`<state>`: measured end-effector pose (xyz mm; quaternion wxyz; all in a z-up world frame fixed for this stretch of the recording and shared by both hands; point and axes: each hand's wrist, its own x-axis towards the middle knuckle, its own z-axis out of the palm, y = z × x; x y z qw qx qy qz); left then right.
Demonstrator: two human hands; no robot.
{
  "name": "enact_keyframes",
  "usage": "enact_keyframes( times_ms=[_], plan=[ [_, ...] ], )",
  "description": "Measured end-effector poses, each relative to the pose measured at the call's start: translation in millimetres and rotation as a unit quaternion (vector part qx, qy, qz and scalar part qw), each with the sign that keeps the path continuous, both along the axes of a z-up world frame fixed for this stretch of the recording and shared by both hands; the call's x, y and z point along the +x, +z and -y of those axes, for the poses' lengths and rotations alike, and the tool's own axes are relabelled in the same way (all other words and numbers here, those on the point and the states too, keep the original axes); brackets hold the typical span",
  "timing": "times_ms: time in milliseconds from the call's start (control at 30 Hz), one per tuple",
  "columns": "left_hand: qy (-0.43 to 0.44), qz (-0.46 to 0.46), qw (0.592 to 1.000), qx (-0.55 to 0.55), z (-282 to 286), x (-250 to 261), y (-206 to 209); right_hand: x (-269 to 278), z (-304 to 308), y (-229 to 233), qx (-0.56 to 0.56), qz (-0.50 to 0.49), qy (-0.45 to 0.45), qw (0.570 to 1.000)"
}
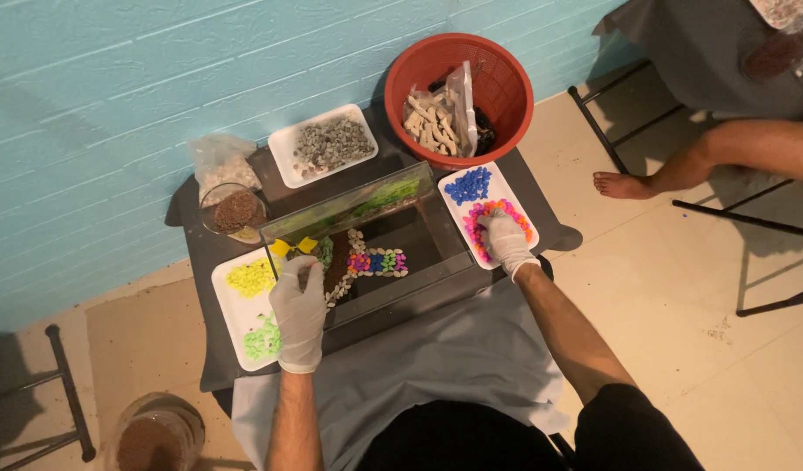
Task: Sorting small colorful parts from peripheral trays into a central assembly tray.
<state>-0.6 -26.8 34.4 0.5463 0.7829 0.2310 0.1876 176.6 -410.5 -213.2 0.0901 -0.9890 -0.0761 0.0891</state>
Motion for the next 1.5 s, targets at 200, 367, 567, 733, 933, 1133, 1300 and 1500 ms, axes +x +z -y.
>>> enact_keyframes(
  times_ms=[200,367,567,733,933,1133,1300,1500],
  plan=[
    [0.0,-0.009,1.0,-0.007,-1.7,0.5,-0.6,15.1,10.4,-32.6,0.014,0.01,0.021,1.0],
    [0.005,-0.014,1.0,-0.026,-1.4,-1.1,1.3,5.5,12.5,-71.4,0.012,-0.003,0.027,1.0],
    [0.005,-0.025,0.999,-0.047,-1.9,-1.2,4.9,15.8,16.8,-35.9,0.018,0.0,0.028,0.999],
    [0.005,-0.035,0.997,-0.073,-2.8,-0.1,1.6,14.2,14.5,-27.1,0.034,0.0,0.028,0.999],
    [0.01,-0.052,0.996,-0.078,-1.0,0.4,9.1,11.9,5.8,-15.5,0.015,0.005,0.028,0.999],
    [0.012,-0.043,0.996,-0.078,-1.6,0.6,3.2,9.8,0.7,-3.2,0.012,-0.015,0.023,1.0],
    [0.009,-0.037,0.998,-0.042,-0.9,-0.9,0.3,6.9,-3.2,0.3,-0.041,0.0,0.031,0.999],
    [0.005,-0.021,0.999,-0.041,-1.8,-0.9,-1.0,15.2,14.5,-32.2,-0.003,0.013,0.04,0.999]
  ],
)
